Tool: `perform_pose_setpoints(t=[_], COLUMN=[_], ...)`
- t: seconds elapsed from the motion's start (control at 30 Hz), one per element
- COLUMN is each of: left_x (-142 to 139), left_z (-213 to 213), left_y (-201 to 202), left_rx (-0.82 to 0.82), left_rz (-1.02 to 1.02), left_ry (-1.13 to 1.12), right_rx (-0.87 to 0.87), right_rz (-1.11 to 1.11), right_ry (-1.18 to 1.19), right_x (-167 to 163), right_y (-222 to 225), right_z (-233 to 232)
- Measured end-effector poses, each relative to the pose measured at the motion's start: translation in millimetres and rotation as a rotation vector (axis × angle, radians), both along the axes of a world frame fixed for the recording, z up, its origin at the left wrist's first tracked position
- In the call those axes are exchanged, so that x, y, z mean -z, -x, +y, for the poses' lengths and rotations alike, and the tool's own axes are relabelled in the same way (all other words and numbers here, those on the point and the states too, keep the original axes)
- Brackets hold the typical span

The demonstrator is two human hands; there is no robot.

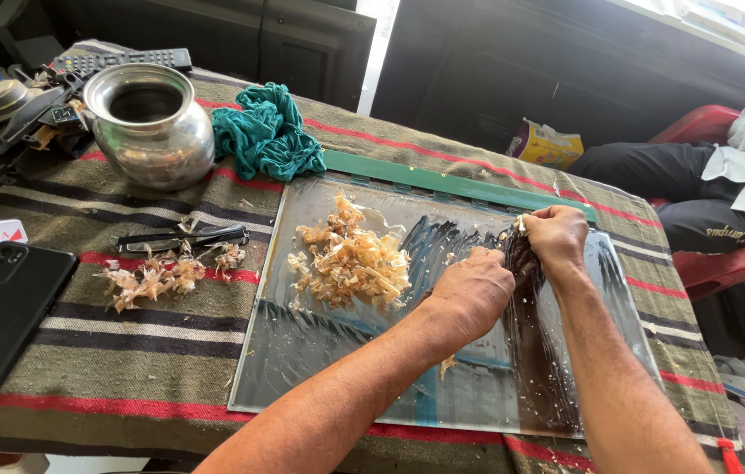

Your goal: The person scrapes dried residue off a glass sheet with a small blade, pushing the loosened flakes aside into a growing pile on the table. They work across the pane section by section, holding the glass steady with one hand while scraping with the other.

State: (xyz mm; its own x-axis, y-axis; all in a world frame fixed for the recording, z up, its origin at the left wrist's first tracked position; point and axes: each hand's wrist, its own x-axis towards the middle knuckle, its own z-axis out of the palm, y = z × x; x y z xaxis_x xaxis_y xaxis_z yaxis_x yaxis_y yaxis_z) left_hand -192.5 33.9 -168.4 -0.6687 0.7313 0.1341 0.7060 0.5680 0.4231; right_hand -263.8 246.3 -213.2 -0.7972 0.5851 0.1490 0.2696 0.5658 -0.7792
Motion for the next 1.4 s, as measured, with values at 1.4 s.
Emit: perform_pose_setpoints(t=[1.4], left_x=[-2.7], left_z=[60.5], left_y=[52.1], left_rx=[-0.324], left_rz=[-0.179], left_ry=[-0.27], right_rx=[-0.151], right_rz=[0.193], right_ry=[0.055], right_x=[2.7], right_y=[-66.1], right_z=[55.4])
